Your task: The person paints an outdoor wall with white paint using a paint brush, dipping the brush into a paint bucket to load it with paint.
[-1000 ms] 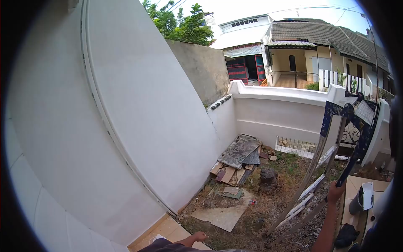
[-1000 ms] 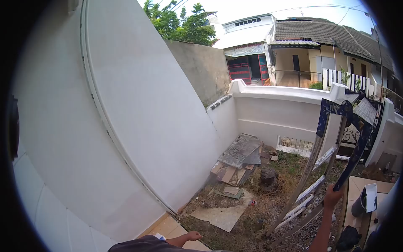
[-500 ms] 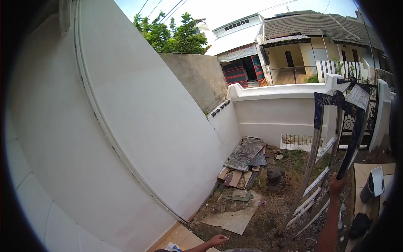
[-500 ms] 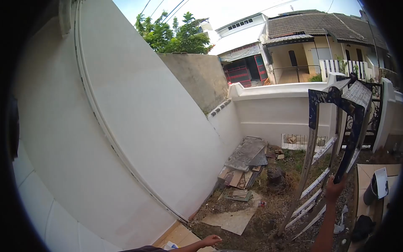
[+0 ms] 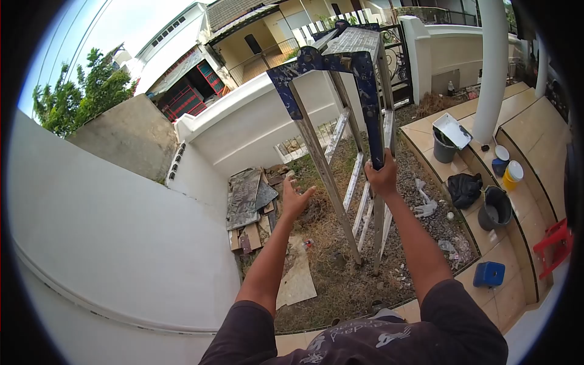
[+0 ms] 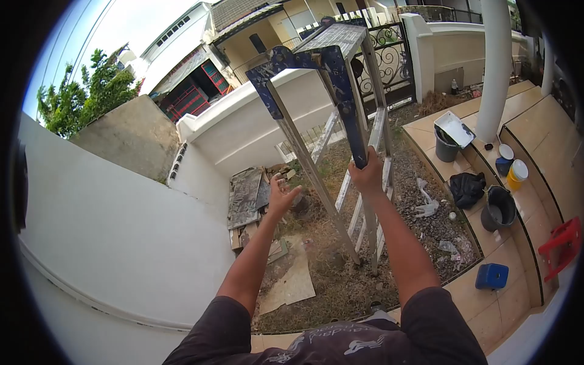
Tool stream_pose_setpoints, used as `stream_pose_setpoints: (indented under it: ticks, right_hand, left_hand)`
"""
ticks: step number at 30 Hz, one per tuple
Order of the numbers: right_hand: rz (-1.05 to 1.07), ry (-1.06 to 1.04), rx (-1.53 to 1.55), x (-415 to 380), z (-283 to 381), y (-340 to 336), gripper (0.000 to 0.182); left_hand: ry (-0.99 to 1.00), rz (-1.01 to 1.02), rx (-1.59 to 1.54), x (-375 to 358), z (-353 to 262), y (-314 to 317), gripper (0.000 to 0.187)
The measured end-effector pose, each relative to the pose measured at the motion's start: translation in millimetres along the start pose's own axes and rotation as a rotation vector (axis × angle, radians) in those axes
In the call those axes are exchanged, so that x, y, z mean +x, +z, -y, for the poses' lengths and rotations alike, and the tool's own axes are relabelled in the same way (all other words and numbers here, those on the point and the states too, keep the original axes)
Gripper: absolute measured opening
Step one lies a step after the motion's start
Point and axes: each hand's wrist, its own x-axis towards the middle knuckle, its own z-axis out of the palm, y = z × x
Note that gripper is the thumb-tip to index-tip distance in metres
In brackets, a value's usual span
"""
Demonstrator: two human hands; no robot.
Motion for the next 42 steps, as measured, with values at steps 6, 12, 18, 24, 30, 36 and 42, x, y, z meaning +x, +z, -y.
stream_pose_setpoints:
  ticks: [6, 12, 18, 24, 30, 36, 42]
  right_hand:
    - [0.002, 0.004, -0.002, 2, 7, -2, 0.022]
    - [0.023, 0.028, 0.018, -4, -13, -12, 0.029]
    - [0.092, 0.084, 0.252, -17, -8, -70, 0.013]
    - [0.201, 0.124, 0.318, -54, 35, -117, 0.007]
    - [0.254, 0.106, 0.409, -84, 58, -143, 0.021]
    - [0.195, 0.075, 0.348, -93, 63, -155, 0.021]
    - [0.144, 0.091, 0.34, -93, 51, -177, 0.017]
  left_hand:
    - [-0.089, 0.358, -0.249, 52, -2, 68, 0.065]
    - [-0.114, 0.119, -0.209, 23, -18, 90, 0.027]
    - [0.182, 0.027, -0.302, -30, -53, 88, 0.024]
    - [0.316, -0.083, -0.391, -104, -74, 73, 0.02]
    - [0.376, -0.194, -0.347, -142, -76, 72, 0.02]
    - [0.411, -0.213, -0.335, -150, -71, 61, 0.019]
    - [0.506, -0.259, -0.141, -153, -76, 9, 0.019]
